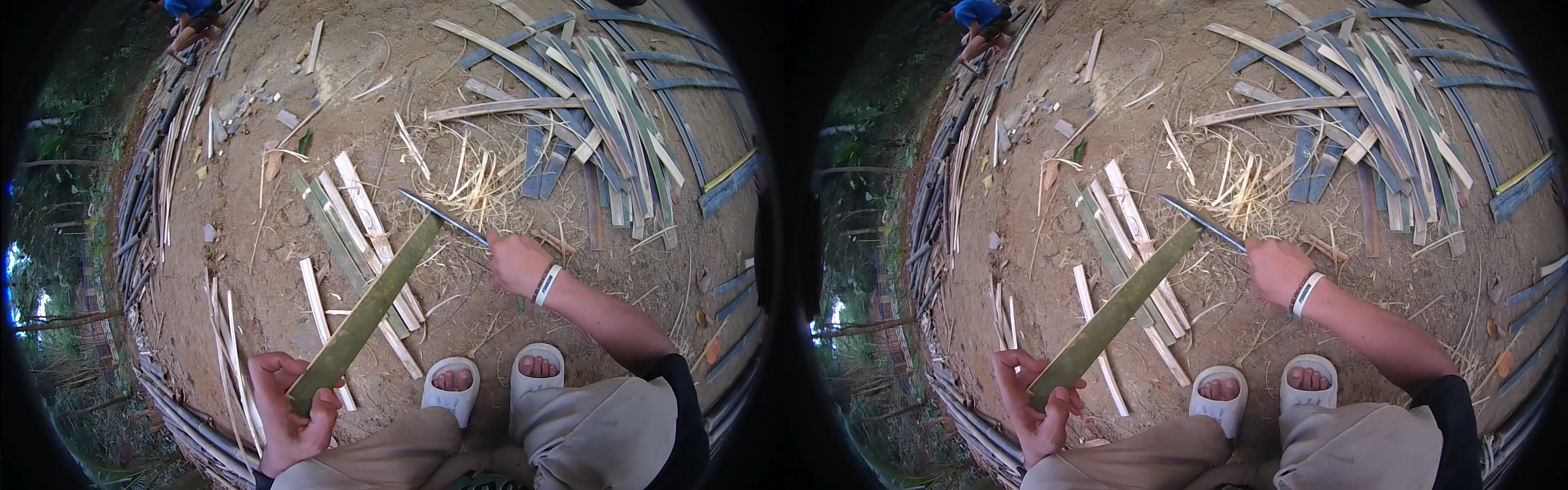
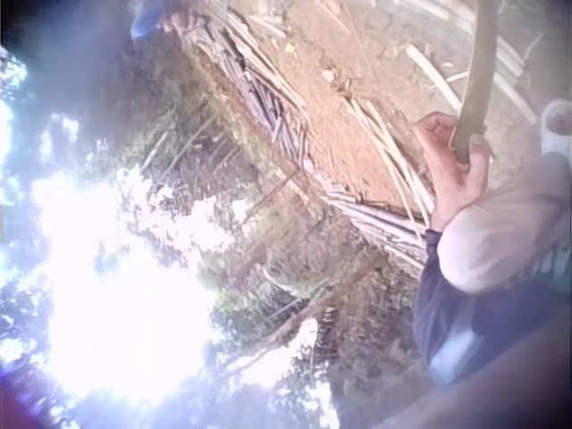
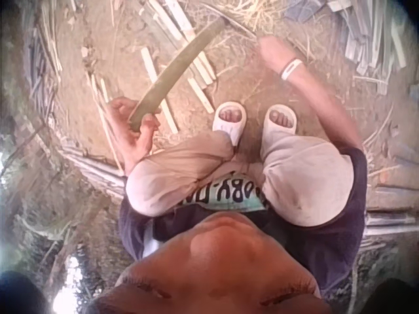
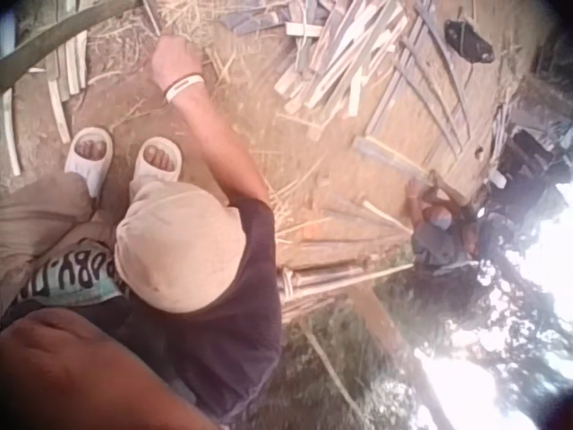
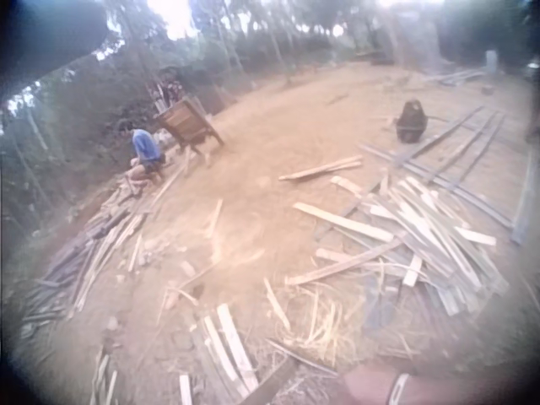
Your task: The person sits on the ground and uses a large knife to shave thin strips of bamboo. They hold the bamboo piece in one hand and scrape the blade along its length to remove the outer layer, occasionally flipping the piece to work on different sides.
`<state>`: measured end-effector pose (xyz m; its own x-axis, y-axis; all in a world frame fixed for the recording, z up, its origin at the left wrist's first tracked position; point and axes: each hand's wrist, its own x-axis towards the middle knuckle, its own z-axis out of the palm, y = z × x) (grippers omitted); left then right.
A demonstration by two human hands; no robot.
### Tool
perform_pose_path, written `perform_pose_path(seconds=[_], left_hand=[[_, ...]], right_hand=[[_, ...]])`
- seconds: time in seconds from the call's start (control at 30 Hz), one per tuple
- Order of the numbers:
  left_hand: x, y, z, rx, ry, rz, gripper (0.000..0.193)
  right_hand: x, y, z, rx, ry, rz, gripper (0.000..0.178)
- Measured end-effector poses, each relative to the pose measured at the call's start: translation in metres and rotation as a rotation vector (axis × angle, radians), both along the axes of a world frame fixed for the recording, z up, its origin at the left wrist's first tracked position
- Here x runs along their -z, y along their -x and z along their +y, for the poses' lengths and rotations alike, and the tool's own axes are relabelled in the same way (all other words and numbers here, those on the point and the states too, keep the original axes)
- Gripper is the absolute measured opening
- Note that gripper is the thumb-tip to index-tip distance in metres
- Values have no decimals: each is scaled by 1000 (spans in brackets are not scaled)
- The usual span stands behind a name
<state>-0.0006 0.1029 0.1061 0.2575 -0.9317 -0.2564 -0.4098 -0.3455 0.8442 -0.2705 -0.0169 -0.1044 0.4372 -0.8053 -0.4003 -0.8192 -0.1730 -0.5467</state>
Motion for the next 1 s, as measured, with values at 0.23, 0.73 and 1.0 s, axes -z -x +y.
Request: perform_pose_path(seconds=[0.23,0.73,1.0], left_hand=[[9,-14,15,199,99,-243,40],[-9,-3,15,695,173,-808,38],[-5,-7,-8,914,339,-715,49]], right_hand=[[-101,-21,37,-318,93,-288,25],[-99,-3,25,-312,147,-83,24],[-118,0,27,-393,145,-136,25]])
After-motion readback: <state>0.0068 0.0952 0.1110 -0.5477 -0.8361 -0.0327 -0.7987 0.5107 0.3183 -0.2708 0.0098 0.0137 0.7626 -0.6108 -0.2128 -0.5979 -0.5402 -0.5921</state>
